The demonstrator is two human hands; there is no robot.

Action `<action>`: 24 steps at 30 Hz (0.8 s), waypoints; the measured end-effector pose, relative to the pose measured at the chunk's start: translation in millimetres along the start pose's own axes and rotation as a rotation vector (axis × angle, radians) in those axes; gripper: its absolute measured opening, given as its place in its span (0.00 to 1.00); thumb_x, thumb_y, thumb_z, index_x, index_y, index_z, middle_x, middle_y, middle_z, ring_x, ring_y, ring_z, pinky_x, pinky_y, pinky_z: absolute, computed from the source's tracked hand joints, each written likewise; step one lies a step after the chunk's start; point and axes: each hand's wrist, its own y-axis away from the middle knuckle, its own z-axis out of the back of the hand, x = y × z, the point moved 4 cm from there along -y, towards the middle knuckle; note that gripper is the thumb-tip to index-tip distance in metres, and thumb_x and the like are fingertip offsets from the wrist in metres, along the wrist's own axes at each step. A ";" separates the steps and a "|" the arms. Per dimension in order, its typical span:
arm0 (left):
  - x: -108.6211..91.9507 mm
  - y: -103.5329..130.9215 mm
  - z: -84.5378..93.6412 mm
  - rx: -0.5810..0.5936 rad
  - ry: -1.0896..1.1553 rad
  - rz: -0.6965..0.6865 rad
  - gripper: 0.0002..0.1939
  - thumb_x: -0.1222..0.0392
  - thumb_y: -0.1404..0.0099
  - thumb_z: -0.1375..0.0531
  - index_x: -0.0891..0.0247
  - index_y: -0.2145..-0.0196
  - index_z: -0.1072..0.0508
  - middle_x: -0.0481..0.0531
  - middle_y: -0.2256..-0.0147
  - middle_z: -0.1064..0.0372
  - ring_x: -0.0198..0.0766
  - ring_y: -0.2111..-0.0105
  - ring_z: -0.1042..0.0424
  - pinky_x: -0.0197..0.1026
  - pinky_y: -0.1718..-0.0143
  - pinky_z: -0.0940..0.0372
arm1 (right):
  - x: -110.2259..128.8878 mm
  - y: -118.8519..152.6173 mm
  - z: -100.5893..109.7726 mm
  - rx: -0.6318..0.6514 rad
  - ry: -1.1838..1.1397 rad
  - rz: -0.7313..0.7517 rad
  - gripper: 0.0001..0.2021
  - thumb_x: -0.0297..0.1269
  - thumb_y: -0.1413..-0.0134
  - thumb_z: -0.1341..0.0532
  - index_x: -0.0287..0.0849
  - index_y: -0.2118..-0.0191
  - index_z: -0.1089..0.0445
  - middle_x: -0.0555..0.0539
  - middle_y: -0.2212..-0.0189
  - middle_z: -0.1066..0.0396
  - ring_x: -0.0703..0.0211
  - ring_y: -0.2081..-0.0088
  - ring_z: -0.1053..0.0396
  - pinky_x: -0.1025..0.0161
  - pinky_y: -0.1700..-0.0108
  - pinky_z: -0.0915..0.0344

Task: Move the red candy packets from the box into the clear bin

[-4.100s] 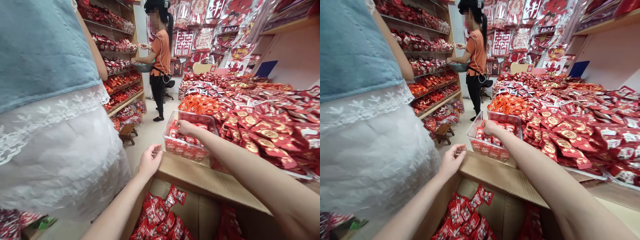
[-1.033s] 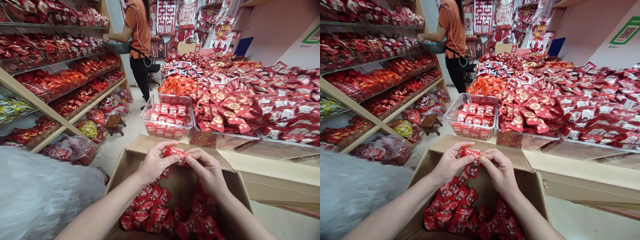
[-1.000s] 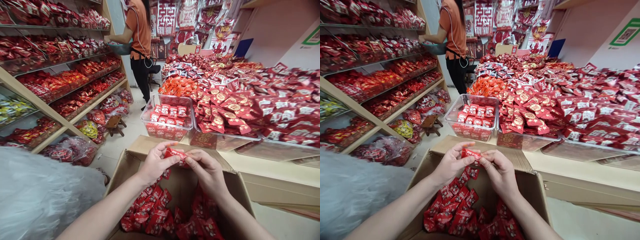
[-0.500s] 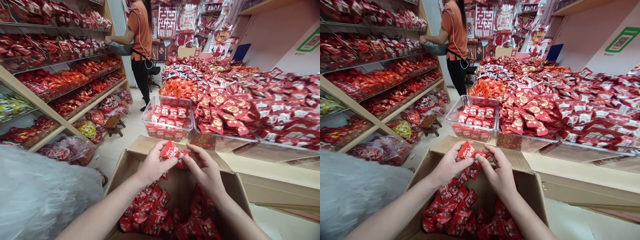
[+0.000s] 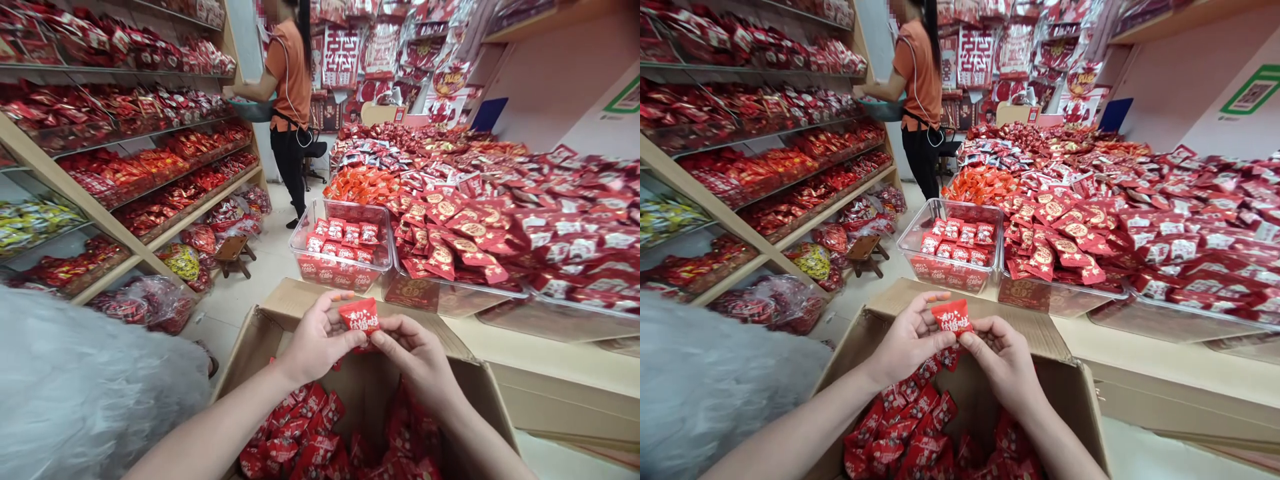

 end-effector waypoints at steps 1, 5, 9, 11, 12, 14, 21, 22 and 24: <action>0.8 2.0 -1.2 0.011 -0.003 0.001 0.25 0.65 0.49 0.38 0.62 0.55 0.42 0.56 0.61 0.30 0.38 0.64 0.30 0.39 0.63 0.37 | -0.1 1.3 0.3 0.004 0.025 -0.001 0.09 0.40 0.55 0.39 0.40 0.68 0.34 0.47 0.71 0.30 0.62 0.69 0.33 0.64 0.65 0.34; -15.5 3.9 0.2 0.060 -0.111 -0.035 0.25 0.62 0.45 0.41 0.60 0.51 0.45 0.56 0.59 0.31 0.40 0.61 0.31 0.41 0.62 0.37 | 18.9 -3.8 3.1 0.038 0.154 0.044 0.11 0.40 0.56 0.39 0.40 0.67 0.35 0.47 0.72 0.30 0.60 0.70 0.32 0.64 0.68 0.34; -81.9 -29.3 31.5 -0.156 -0.742 -0.396 0.14 0.59 0.41 0.46 0.62 0.56 0.34 0.54 0.56 0.34 0.40 0.57 0.35 0.42 0.56 0.42 | 74.4 -51.1 7.2 -0.112 0.347 0.179 0.12 0.43 0.57 0.39 0.38 0.69 0.32 0.46 0.74 0.29 0.61 0.72 0.33 0.65 0.70 0.36; -107.3 -63.5 48.2 -0.191 -1.192 -0.448 0.13 0.60 0.41 0.48 0.64 0.60 0.30 0.55 0.57 0.33 0.42 0.56 0.37 0.44 0.53 0.46 | 93.1 -91.0 1.8 -0.163 0.454 0.152 0.13 0.43 0.56 0.40 0.37 0.69 0.31 0.46 0.74 0.30 0.64 0.74 0.35 0.68 0.73 0.39; -111.0 -83.6 54.9 -0.111 -1.405 -0.381 0.13 0.60 0.40 0.49 0.64 0.60 0.30 0.55 0.59 0.32 0.42 0.58 0.36 0.43 0.55 0.45 | 95.7 -112.0 -2.5 -0.179 0.505 0.089 0.13 0.42 0.56 0.40 0.36 0.70 0.31 0.46 0.75 0.30 0.65 0.76 0.36 0.69 0.75 0.40; -108.9 -118.6 66.7 0.049 -1.652 -0.241 0.12 0.62 0.42 0.49 0.64 0.65 0.27 0.54 0.65 0.30 0.40 0.65 0.34 0.41 0.61 0.43 | 87.1 -149.7 -13.2 -0.160 0.673 -0.129 0.12 0.41 0.56 0.40 0.35 0.71 0.31 0.47 0.77 0.31 0.67 0.79 0.38 0.69 0.78 0.43; -79.1 -156.1 76.2 0.157 -1.871 -0.160 0.01 0.68 0.53 0.41 0.67 0.79 0.28 0.58 0.72 0.32 0.49 0.61 0.38 0.47 0.59 0.48 | 35.9 -197.7 -34.6 -0.127 0.923 -0.381 0.08 0.34 0.63 0.37 0.33 0.77 0.33 0.48 0.86 0.36 0.63 0.83 0.41 0.67 0.82 0.46; -77.0 -156.0 77.1 0.162 -1.891 -0.156 0.01 0.68 0.53 0.40 0.67 0.79 0.28 0.58 0.72 0.32 0.50 0.60 0.39 0.48 0.57 0.50 | 30.5 -197.4 -35.3 -0.104 0.939 -0.401 0.07 0.34 0.62 0.37 0.34 0.77 0.33 0.48 0.87 0.37 0.64 0.84 0.41 0.67 0.83 0.47; -74.9 -156.0 80.1 0.179 -1.923 -0.143 0.01 0.68 0.53 0.40 0.66 0.80 0.29 0.58 0.72 0.32 0.51 0.59 0.40 0.51 0.56 0.53 | 23.2 -196.4 -35.8 -0.063 0.967 -0.427 0.07 0.35 0.59 0.39 0.35 0.77 0.33 0.49 0.87 0.37 0.65 0.85 0.42 0.67 0.83 0.46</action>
